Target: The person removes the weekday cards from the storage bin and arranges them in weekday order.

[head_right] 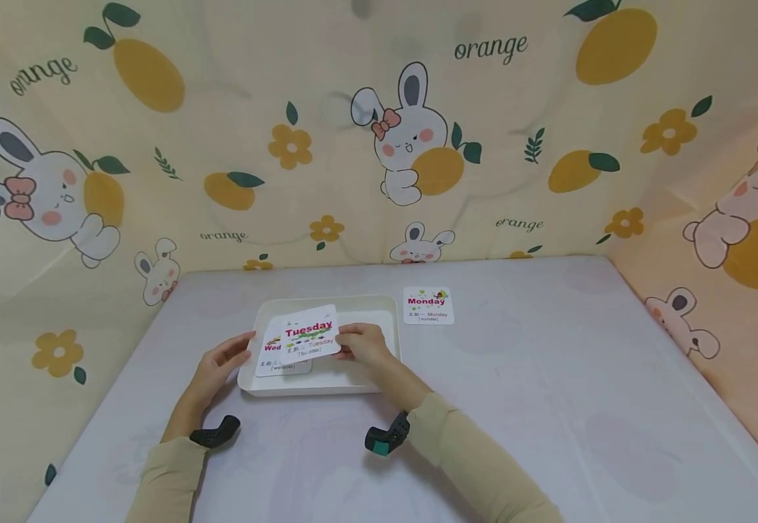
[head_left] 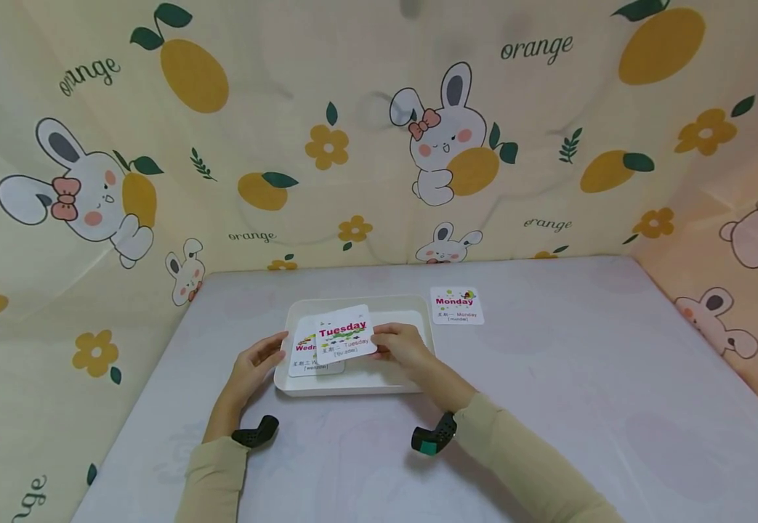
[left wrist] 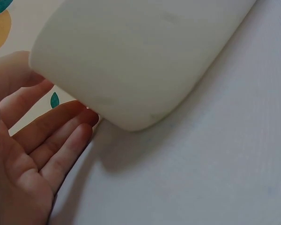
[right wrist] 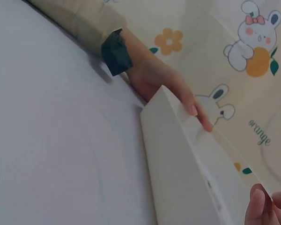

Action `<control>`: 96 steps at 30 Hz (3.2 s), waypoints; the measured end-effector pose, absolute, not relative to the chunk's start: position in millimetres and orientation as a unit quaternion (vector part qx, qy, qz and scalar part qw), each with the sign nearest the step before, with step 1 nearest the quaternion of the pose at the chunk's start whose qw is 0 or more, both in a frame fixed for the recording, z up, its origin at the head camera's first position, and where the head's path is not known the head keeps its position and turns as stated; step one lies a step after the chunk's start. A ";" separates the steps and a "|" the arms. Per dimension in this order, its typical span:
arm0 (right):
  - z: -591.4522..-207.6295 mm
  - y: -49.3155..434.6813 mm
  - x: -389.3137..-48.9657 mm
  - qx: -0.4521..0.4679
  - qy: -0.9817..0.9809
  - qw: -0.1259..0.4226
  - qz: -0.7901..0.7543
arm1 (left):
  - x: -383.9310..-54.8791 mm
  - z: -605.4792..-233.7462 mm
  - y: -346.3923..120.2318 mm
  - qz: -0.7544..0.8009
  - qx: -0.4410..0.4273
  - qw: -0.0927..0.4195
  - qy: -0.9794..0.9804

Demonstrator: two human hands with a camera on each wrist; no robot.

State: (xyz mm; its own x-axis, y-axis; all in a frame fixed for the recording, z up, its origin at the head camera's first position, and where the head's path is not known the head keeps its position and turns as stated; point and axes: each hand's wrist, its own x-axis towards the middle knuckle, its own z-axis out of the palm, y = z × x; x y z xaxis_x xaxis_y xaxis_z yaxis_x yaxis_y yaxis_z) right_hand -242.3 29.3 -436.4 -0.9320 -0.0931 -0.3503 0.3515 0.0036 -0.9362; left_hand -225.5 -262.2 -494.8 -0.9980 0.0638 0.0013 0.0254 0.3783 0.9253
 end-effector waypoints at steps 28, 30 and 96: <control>-417.8 102.9 -255.9 0.097 0.706 0.172 -0.681 | -219.0 -480.3 -255.9 0.563 0.021 0.025 0.826; -416.3 108.4 -258.2 0.099 0.703 0.169 -0.683 | -221.7 -485.7 -257.9 0.563 0.020 0.024 0.826; -428.9 274.0 -296.6 0.252 0.720 0.144 -0.630 | -226.8 -496.1 -260.2 0.557 -0.001 0.029 0.830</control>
